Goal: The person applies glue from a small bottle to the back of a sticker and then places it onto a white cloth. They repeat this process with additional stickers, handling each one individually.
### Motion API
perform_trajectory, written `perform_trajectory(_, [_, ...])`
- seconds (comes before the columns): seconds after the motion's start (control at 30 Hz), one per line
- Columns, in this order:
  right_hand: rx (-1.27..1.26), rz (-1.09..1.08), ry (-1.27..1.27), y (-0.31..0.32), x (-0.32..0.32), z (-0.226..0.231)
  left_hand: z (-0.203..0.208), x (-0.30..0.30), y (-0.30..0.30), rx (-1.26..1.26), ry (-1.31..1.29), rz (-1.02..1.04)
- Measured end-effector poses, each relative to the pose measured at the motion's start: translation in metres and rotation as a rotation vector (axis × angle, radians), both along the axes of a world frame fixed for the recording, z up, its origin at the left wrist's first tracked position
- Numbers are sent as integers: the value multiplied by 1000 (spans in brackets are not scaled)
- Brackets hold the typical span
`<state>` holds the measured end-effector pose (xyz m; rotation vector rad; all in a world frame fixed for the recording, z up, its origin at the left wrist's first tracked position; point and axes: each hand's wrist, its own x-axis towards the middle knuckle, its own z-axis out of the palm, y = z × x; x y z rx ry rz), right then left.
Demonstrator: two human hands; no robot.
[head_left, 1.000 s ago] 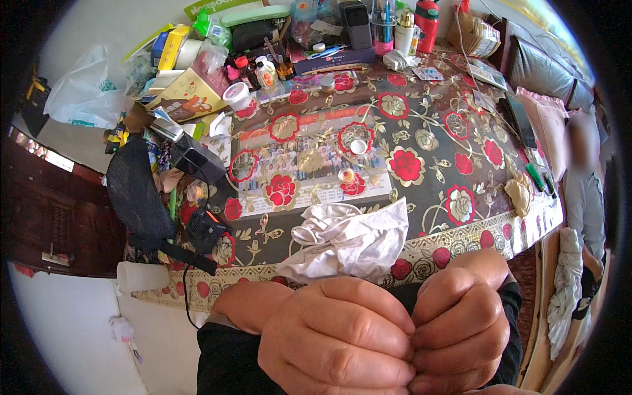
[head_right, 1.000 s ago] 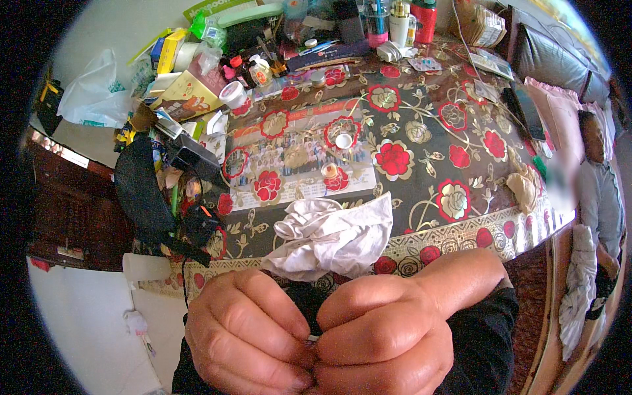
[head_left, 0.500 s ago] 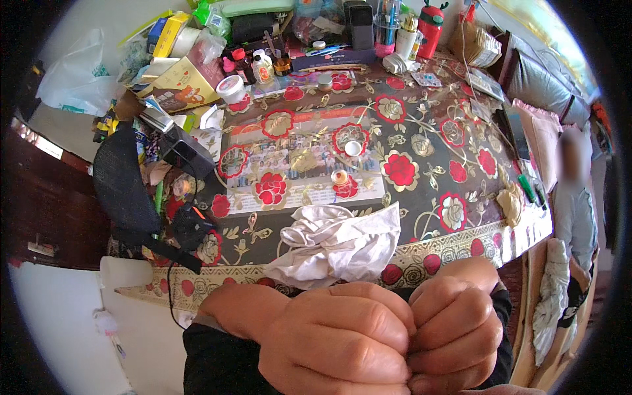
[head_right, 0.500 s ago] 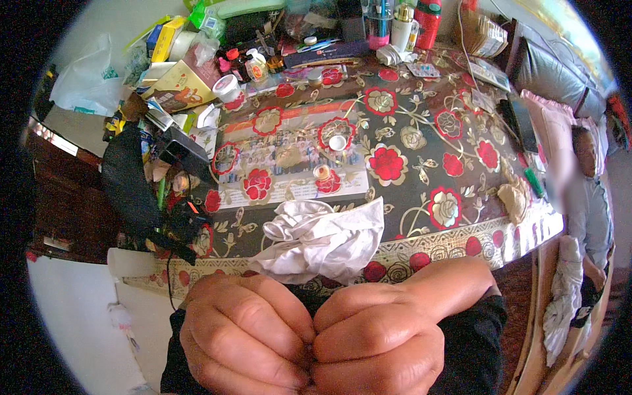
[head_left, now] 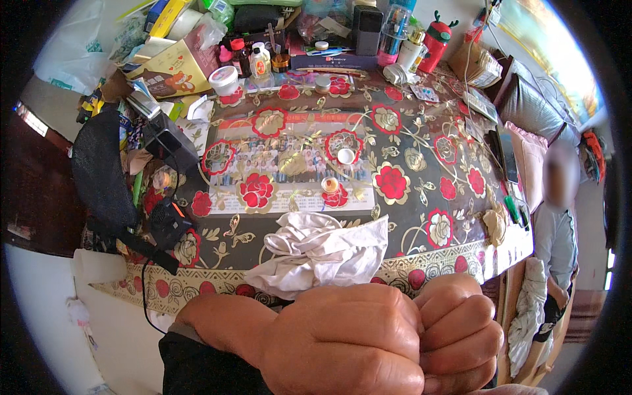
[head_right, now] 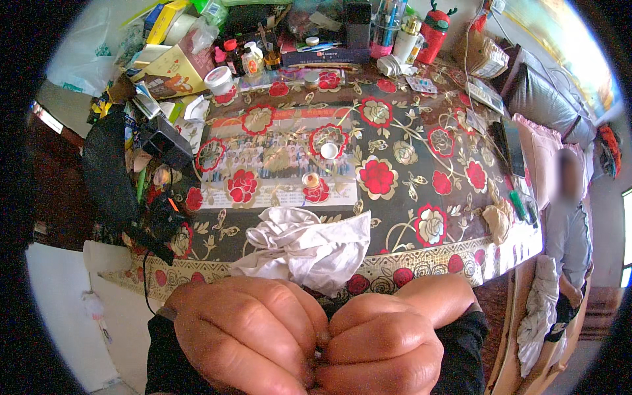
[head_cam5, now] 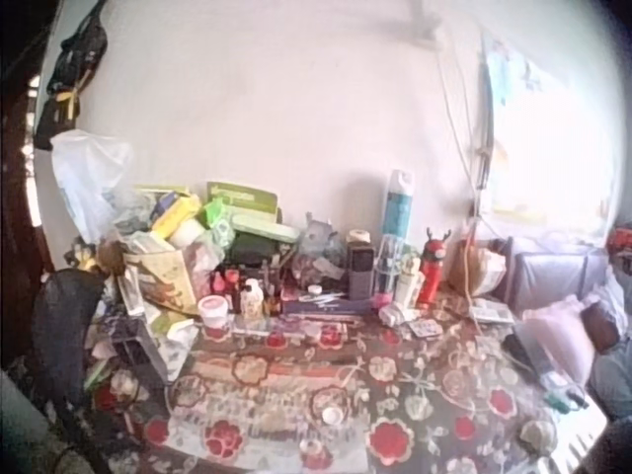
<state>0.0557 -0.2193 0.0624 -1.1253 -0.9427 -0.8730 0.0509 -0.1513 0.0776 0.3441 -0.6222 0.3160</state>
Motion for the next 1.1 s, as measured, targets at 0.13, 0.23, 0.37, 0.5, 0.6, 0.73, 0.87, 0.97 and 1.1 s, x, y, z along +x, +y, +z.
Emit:
perform_trajectory(0.13, [-9, -12, -5, -1, 2, -1, -4, 16, 27, 341, -119, -97])
perform_trajectory(0.23, [-72, 1, -20, -6, 1, -6, -12, 25, 57, 710, -242, -147])
perform_trajectory(0.37, [-21, -94, 3, 0, -1, -13, -8, 20, 54, 725, -111, -131])
perform_trajectory(0.5, [-4, -146, 45, 5, -2, -10, -6, 16, 51, 741, -24, -104])
perform_trajectory(0.6, [56, -113, -34, 9, 7, -17, -5, 17, 50, 748, -6, -74])
perform_trajectory(0.73, [-31, -211, 94, 17, 3, -5, -14, 23, 48, 729, -12, -19])
perform_trajectory(0.87, [-83, -222, 148, 14, 3, -7, -20, 26, 47, 697, -4, -13])
perform_trajectory(0.97, [-119, -168, 139, 12, 12, -11, -31, 35, 53, 772, -53, 103])
perform_trajectory(1.1, [-279, -127, 96, -7, 39, -11, -26, 50, 53, 917, 205, 153])
